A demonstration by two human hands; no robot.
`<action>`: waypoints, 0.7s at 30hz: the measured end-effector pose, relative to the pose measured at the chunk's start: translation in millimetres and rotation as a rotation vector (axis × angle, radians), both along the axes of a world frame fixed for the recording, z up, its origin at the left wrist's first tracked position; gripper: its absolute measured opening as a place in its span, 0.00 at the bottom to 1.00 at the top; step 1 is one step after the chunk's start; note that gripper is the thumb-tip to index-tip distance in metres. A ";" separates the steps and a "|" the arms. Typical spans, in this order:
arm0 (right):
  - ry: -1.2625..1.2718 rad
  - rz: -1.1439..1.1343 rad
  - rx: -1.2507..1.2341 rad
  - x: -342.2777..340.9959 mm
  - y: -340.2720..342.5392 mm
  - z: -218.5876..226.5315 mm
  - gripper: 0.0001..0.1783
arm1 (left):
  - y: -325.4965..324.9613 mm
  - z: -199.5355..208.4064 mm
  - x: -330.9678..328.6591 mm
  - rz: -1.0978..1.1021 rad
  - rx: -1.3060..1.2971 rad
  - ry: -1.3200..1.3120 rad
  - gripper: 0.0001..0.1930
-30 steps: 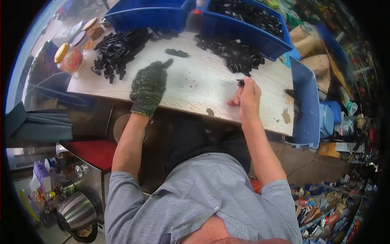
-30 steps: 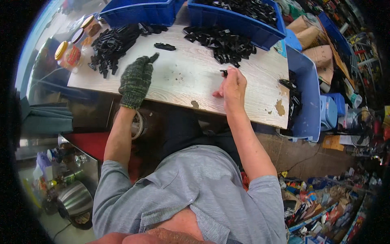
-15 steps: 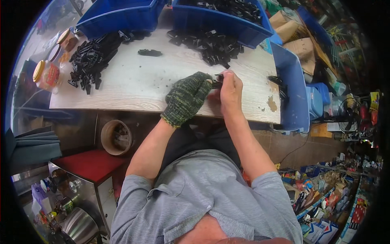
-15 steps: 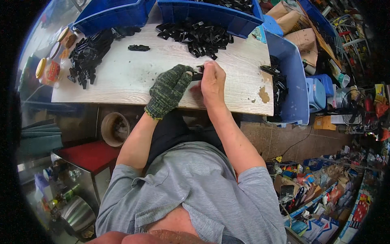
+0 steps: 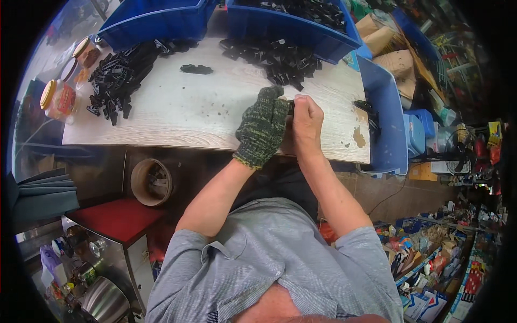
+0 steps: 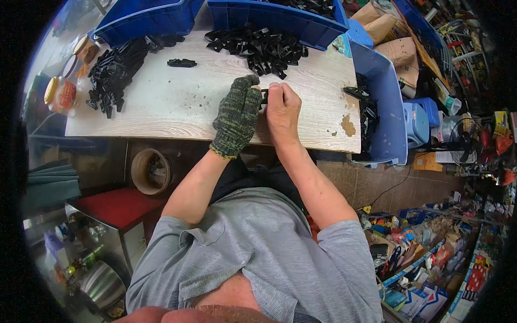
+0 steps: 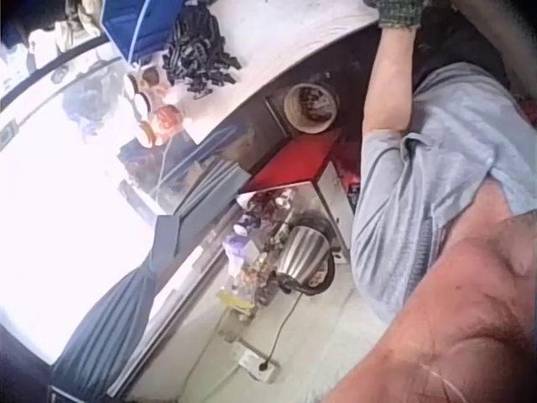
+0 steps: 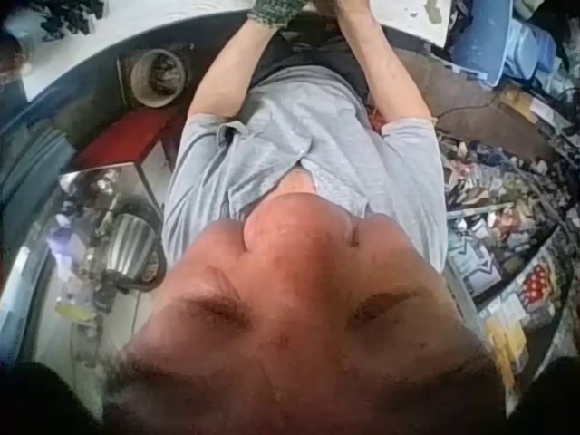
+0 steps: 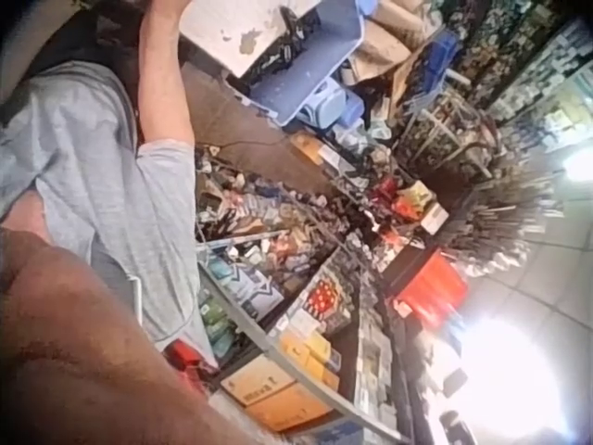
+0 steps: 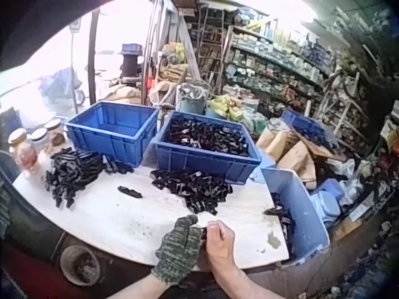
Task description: Sorting small black industrial components from a pile into organized blue bins on a workbench.
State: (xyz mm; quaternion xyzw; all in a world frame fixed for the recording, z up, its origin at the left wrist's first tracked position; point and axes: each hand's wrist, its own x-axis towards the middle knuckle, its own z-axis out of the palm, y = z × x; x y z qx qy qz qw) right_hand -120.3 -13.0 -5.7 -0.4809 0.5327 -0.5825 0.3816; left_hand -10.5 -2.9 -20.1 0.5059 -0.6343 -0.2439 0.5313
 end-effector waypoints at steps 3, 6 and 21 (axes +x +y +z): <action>-0.087 -0.011 0.057 2.9 0.2 1.2 0.19 | -1.5 -1.6 13.3 -0.038 0.027 0.009 0.15; -0.210 -0.018 0.154 4.0 1.8 1.1 0.19 | -2.4 0.0 19.3 -0.079 0.059 0.005 0.14; -0.383 -0.003 0.236 -17.3 -1.9 7.5 0.14 | -26.2 10.0 58.3 0.123 -0.079 -0.229 0.16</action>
